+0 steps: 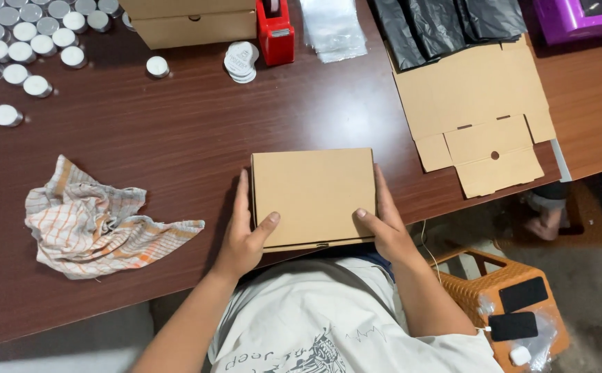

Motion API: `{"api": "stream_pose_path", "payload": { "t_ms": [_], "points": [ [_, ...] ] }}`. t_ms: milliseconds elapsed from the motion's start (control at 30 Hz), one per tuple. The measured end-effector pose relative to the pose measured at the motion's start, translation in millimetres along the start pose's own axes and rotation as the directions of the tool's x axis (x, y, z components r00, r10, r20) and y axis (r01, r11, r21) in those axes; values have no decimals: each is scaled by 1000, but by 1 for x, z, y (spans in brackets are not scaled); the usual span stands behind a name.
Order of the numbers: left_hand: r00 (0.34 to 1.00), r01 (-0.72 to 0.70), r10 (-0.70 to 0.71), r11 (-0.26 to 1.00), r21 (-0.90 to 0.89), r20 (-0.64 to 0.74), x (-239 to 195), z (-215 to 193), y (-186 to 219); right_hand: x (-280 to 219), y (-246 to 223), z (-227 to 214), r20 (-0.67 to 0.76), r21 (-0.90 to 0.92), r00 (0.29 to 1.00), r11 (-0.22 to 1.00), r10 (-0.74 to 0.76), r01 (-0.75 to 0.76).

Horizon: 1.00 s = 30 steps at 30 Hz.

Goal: Folding a cardboard box, filling it with small jars, and placing the box into a plastic shipping mailer.

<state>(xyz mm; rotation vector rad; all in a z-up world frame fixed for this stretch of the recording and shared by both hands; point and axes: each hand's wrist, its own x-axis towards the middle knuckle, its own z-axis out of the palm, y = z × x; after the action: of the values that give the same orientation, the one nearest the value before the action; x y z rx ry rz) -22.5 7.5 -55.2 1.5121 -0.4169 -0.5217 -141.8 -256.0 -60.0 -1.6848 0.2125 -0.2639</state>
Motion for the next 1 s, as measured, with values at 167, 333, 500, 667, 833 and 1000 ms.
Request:
{"api": "stream_pose_path", "payload": {
  "t_ms": [167,333,500,667,833,1000],
  "points": [
    [998,40,-43,997,-73,-44,0,19,14,17,-13,5,71,103,994,991,83,-90],
    [998,21,-26,996,-89,-61,1,9,1,30,-8,4,99,120,992,989,80,-92],
    [993,-54,33,981,-189,-111,13,8,27,40,4,3,107,165,992,982,73,-91],
    [988,-68,48,988,-142,-144,18,11,19,45,14,10,105,297,993,951,53,-82],
    [992,-67,75,994,81,-98,15,-6,19,46,13,8,107,310,994,948,39,-71],
    [953,-260,284,583,769,107,22,-9,55,59,2,-11,114,238,993,970,26,-53]
  ]
}}
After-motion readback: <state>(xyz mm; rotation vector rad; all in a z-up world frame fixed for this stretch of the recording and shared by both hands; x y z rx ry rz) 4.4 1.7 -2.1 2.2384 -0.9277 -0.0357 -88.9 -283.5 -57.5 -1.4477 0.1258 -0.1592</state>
